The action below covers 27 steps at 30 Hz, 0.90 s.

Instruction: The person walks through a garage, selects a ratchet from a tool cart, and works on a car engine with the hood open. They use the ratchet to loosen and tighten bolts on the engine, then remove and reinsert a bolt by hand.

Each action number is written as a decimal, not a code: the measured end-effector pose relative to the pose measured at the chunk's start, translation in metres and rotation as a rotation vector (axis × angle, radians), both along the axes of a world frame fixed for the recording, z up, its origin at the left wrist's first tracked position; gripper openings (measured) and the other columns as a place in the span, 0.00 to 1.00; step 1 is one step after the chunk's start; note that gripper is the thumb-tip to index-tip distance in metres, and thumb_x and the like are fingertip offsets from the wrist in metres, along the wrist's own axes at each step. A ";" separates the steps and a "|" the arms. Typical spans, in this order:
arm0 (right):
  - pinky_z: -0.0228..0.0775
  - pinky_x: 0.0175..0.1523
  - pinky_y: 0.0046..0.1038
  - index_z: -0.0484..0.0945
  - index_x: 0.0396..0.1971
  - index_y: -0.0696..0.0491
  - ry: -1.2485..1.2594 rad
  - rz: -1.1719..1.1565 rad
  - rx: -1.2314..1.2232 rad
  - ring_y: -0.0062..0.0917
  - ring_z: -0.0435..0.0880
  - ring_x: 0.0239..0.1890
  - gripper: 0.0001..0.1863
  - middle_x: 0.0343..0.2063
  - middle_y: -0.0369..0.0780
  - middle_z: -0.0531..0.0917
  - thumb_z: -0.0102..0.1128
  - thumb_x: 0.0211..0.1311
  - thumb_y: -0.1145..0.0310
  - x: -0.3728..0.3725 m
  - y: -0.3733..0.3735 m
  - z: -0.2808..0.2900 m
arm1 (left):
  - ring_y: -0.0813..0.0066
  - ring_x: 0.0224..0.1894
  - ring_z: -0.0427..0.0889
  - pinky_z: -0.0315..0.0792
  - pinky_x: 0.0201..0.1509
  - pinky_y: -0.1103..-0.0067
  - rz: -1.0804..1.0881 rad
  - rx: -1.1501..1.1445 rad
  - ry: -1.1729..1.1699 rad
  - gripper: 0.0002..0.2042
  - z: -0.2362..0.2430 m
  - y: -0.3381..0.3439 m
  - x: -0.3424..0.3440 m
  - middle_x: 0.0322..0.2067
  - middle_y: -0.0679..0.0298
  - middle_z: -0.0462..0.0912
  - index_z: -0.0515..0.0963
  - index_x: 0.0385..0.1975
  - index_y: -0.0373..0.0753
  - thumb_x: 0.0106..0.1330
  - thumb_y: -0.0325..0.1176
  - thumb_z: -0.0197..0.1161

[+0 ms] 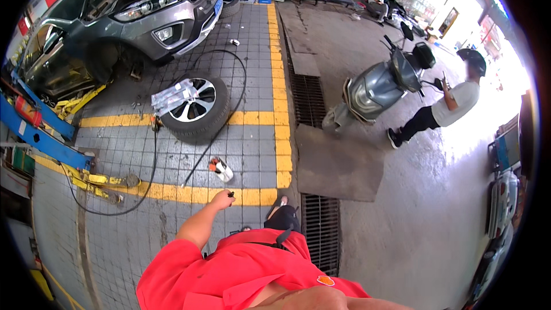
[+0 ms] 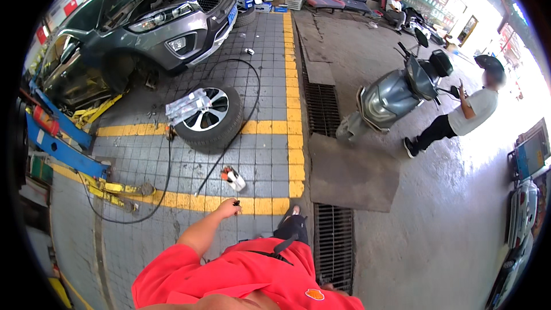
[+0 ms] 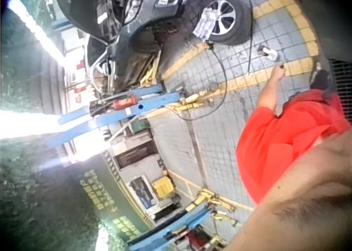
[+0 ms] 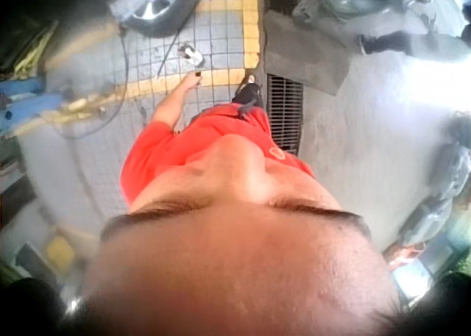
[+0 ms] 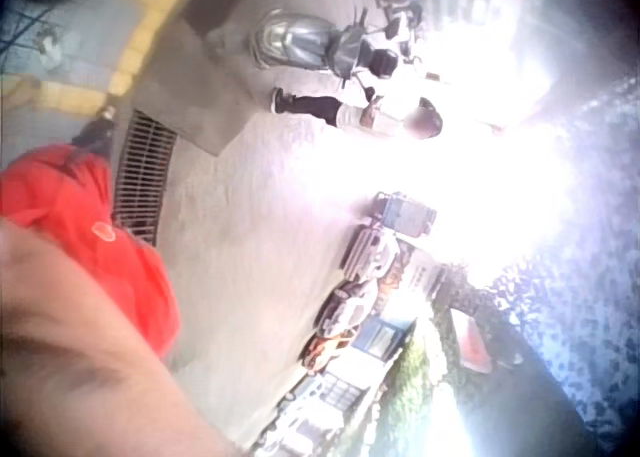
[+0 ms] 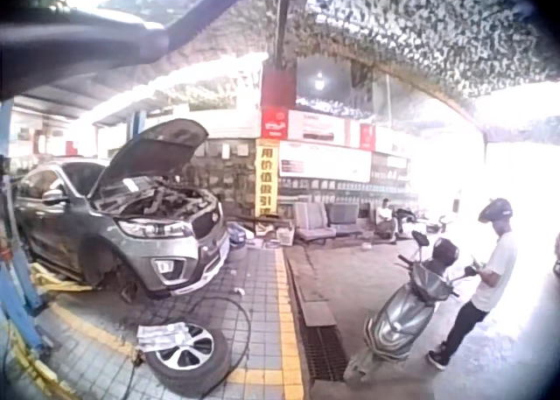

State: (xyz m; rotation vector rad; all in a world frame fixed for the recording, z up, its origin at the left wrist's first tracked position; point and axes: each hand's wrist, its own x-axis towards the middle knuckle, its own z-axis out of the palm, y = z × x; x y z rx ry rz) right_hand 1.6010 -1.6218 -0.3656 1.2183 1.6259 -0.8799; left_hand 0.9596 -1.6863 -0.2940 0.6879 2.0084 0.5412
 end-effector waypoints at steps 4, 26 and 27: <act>0.75 0.54 0.41 0.83 0.44 0.54 -0.030 -0.209 -0.012 0.44 0.83 0.49 0.15 0.45 0.49 0.84 0.52 0.68 0.61 -0.081 0.143 0.000 | 0.64 0.29 0.85 0.77 0.34 0.69 0.037 -0.059 0.015 0.17 -0.003 0.122 -0.066 0.28 0.53 0.85 0.79 0.39 0.31 0.59 0.40 0.64; 0.69 0.28 0.31 0.80 0.37 0.50 0.946 -0.678 0.270 0.26 0.76 0.22 0.10 0.19 0.36 0.75 0.54 0.66 0.62 -0.820 1.067 0.157 | 0.56 0.34 0.87 0.79 0.37 0.65 0.068 -0.199 -0.044 0.19 -0.057 0.739 -0.554 0.33 0.49 0.87 0.82 0.39 0.32 0.57 0.42 0.63; 0.70 0.29 0.32 0.80 0.37 0.50 0.809 -0.606 0.293 0.27 0.77 0.23 0.10 0.20 0.37 0.75 0.53 0.66 0.62 -0.810 1.069 0.119 | 0.53 0.37 0.86 0.78 0.40 0.64 0.008 -0.124 0.046 0.19 -0.051 0.772 -0.584 0.35 0.48 0.86 0.82 0.40 0.32 0.56 0.42 0.64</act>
